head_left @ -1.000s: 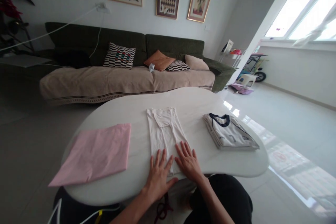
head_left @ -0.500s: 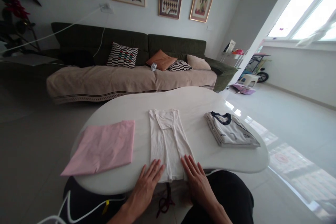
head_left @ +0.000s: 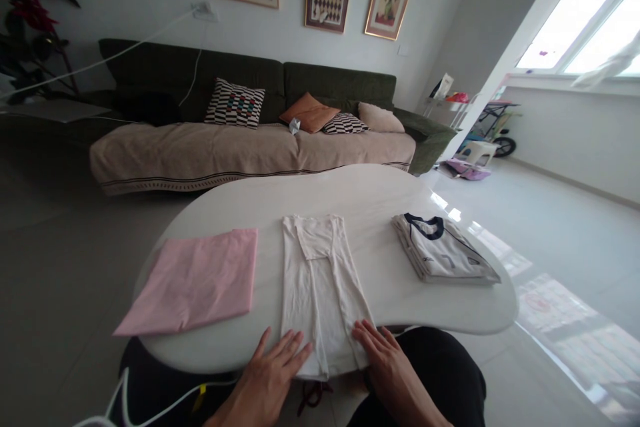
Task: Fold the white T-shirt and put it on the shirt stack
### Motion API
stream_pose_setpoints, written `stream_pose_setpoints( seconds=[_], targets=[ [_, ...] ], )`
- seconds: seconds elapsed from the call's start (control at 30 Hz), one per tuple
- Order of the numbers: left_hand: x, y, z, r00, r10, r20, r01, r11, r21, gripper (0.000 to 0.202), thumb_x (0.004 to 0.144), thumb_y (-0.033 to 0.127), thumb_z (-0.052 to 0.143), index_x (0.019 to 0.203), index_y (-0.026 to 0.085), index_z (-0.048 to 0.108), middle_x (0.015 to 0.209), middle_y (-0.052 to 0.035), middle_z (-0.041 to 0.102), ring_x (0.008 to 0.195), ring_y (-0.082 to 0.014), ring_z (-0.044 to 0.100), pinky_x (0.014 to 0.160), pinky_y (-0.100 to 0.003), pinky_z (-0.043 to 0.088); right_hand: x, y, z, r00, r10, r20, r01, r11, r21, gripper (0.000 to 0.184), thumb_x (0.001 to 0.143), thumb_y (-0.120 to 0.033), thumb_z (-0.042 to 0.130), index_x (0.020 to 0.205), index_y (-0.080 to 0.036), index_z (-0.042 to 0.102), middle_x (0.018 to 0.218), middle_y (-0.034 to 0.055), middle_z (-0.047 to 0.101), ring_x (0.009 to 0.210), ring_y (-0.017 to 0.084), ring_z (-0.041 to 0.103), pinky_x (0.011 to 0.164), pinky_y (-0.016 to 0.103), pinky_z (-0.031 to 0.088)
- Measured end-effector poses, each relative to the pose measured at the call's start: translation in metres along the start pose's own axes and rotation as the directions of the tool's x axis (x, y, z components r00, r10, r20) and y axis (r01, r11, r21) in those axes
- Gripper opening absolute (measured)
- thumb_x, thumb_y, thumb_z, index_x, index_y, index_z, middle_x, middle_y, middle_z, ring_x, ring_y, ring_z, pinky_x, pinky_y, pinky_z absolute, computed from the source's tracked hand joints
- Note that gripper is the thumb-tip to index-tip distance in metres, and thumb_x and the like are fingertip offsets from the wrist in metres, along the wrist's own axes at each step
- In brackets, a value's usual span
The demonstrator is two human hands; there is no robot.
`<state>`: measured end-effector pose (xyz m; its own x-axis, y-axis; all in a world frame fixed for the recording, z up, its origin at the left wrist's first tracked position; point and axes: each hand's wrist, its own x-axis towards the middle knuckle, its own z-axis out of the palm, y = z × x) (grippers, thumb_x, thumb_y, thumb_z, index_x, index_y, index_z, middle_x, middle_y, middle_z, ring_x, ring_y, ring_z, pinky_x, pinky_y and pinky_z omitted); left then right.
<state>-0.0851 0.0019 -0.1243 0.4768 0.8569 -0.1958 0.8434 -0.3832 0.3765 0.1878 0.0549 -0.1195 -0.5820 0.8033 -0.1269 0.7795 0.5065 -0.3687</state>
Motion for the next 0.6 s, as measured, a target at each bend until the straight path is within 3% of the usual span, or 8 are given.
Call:
stream_pose_setpoints(
  seconds=[0.07, 0.13, 0.2, 0.27, 0.37, 0.4, 0.47, 0.6],
  targets=[
    [-0.011, 0.001, -0.005, 1.0, 0.025, 0.005, -0.024, 0.994, -0.104, 0.076, 0.078, 0.001, 0.039, 0.146, 0.035, 0.035, 0.149, -0.0011, 0.045, 0.138, -0.0242, 0.041, 0.114, -0.062, 0.021, -0.008, -0.008, -0.015, 1.0, -0.018, 0.012, 0.017, 0.997, 0.073, 0.061, 0.066, 0.002, 0.04, 0.124, -0.002, 0.061, 0.128, 0.0193, 0.066, 0.124, 0.031, 0.058, 0.104, 0.047, 0.045],
    [-0.021, 0.002, -0.014, 1.0, 0.013, -0.028, -0.019, 0.975, -0.223, 0.064, 0.084, 0.007, 0.04, 0.14, 0.036, 0.045, 0.144, 0.0005, 0.053, 0.134, -0.023, 0.046, 0.115, -0.059, 0.019, -0.014, -0.015, -0.034, 1.0, -0.016, 0.003, 0.015, 0.989, 0.15, 0.052, 0.071, 0.001, 0.039, 0.116, -0.005, 0.065, 0.11, 0.016, 0.074, 0.104, 0.026, 0.069, 0.092, 0.037, 0.052],
    [-0.026, 0.004, -0.03, 0.993, -0.063, -0.098, 0.022, 0.928, -0.373, 0.048, 0.089, 0.017, 0.042, 0.132, 0.034, 0.055, 0.137, 0.0005, 0.06, 0.129, -0.0232, 0.052, 0.117, -0.053, 0.022, -0.013, -0.017, -0.054, 1.0, 0.006, -0.019, -0.002, 0.975, 0.223, 0.043, 0.076, -0.002, 0.039, 0.107, -0.012, 0.067, 0.092, 0.0081, 0.076, 0.086, 0.021, 0.071, 0.08, 0.03, 0.053],
    [-0.021, 0.003, -0.054, 0.965, -0.209, -0.159, 0.081, 0.811, -0.579, 0.036, 0.089, 0.029, 0.05, 0.121, 0.029, 0.065, 0.126, -0.0012, 0.068, 0.12, -0.0245, 0.058, 0.111, -0.044, 0.035, 0.001, -0.013, -0.075, 0.998, 0.042, -0.055, -0.025, 0.958, 0.286, 0.033, 0.08, -0.005, 0.042, 0.098, -0.016, 0.068, 0.077, 0.0016, 0.073, 0.075, 0.018, 0.068, 0.073, 0.028, 0.051],
    [0.017, -0.008, -0.092, 0.879, -0.448, -0.162, 0.06, 0.441, -0.896, 0.027, 0.079, 0.032, 0.067, 0.101, 0.018, 0.073, 0.096, -0.0035, 0.075, 0.102, -0.0251, 0.063, 0.092, -0.033, 0.048, 0.052, 0.002, -0.099, 0.984, 0.117, -0.135, -0.058, 0.923, 0.379, 0.014, 0.089, -0.014, 0.052, 0.09, -0.015, 0.066, 0.074, -0.0017, 0.066, 0.073, 0.017, 0.064, 0.073, 0.03, 0.05],
    [0.036, -0.015, -0.101, 0.862, -0.479, -0.165, 0.039, 0.388, -0.921, 0.026, 0.08, 0.03, 0.066, 0.101, 0.017, 0.072, 0.089, -0.0023, 0.074, 0.097, -0.0233, 0.064, 0.09, -0.033, 0.049, 0.075, 0.008, -0.104, 0.978, 0.142, -0.153, -0.067, 0.908, 0.413, 0.011, 0.091, -0.022, 0.057, 0.091, -0.014, 0.065, 0.079, -0.0015, 0.066, 0.076, 0.017, 0.064, 0.073, 0.033, 0.052],
    [0.08, -0.034, -0.112, 0.84, -0.519, -0.156, 0.017, 0.312, -0.95, 0.023, 0.087, 0.029, 0.06, 0.104, 0.015, 0.069, 0.095, -0.0032, 0.072, 0.094, -0.0203, 0.064, 0.088, -0.034, 0.05, 0.124, 0.02, -0.107, 0.967, 0.198, -0.159, -0.098, 0.869, 0.484, 0.02, 0.092, -0.033, 0.059, 0.096, -0.014, 0.064, 0.091, 0.0008, 0.067, 0.08, 0.017, 0.065, 0.072, 0.034, 0.054],
    [0.151, -0.072, -0.104, 0.793, -0.605, -0.073, 0.032, 0.161, -0.986, 0.03, 0.091, 0.035, 0.058, 0.114, 0.016, 0.06, 0.114, -0.0076, 0.064, 0.095, -0.0206, 0.064, 0.082, -0.042, 0.054, 0.198, 0.038, -0.088, 0.947, 0.31, -0.086, -0.2, 0.778, 0.596, 0.025, 0.092, -0.033, 0.06, 0.109, -0.015, 0.063, 0.107, 0.0046, 0.067, 0.087, 0.018, 0.067, 0.074, 0.035, 0.057]
  ],
)
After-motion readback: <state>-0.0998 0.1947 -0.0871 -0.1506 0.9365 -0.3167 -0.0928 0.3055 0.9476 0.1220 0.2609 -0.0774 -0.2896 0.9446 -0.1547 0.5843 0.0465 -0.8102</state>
